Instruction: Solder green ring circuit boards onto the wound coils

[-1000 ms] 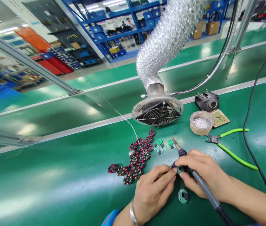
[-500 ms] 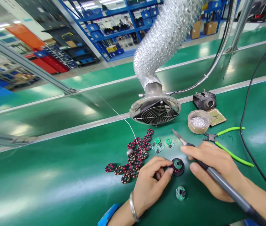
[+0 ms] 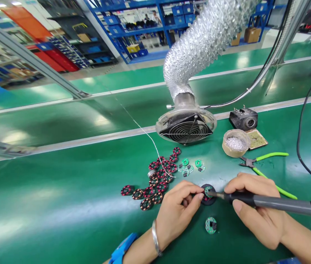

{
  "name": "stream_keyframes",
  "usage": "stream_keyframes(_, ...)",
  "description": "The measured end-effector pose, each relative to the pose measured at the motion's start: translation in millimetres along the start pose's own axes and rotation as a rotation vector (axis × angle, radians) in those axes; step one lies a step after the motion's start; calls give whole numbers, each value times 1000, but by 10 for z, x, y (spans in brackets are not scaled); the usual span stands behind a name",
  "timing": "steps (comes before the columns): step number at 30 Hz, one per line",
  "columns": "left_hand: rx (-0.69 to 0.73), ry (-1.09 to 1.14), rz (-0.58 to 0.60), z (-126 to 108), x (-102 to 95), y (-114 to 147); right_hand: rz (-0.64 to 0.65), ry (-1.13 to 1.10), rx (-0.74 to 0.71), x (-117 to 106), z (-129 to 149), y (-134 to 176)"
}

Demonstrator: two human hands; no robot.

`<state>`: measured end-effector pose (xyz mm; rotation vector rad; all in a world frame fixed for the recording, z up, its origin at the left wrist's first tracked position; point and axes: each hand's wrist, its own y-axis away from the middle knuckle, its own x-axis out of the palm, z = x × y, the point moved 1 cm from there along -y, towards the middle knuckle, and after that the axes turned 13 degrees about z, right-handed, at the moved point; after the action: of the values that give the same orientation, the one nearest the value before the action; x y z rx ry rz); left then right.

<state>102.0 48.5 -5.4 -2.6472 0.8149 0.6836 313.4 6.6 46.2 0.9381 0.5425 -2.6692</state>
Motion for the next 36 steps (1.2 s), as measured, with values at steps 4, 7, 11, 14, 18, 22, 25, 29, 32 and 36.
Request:
stream_keyframes(4, -3, -3, -1, -8, -3, -1, -7, -4, 18, -1, 0, -2)
stream_keyframes(7, -13, -4, 4, -16, -10, -3, -5, -8, 30, 11, 1, -8)
stream_keyframes(11, -9, 3, 3, -24, -16, -5, 4, -7, 47, 10, 6, -3)
stream_keyframes(14, -5, 5, -3, -24, -13, -4, 15, 11, 45, -22, -4, 25)
stream_keyframes(18, -9, 7, -5, -19, -5, -3, 53, 31, 21, -67, -35, 61)
stream_keyframes(22, -7, 8, -7, -15, -3, 2, 52, 22, 34, -55, -33, 47)
stream_keyframes(25, -3, 4, -5, -20, -8, 7, 22, 21, 38, -35, -18, 28)
stream_keyframes(29, -12, 3, -2, -28, -14, 6, 57, 24, 23, -40, -25, 35)
stream_keyframes(32, -7, 3, -8, -31, -15, 1, 80, 26, 18, -61, -40, 55)
stream_keyframes(36, -4, 4, -12, -29, -11, 1, 59, 25, 28, -71, -48, 73)
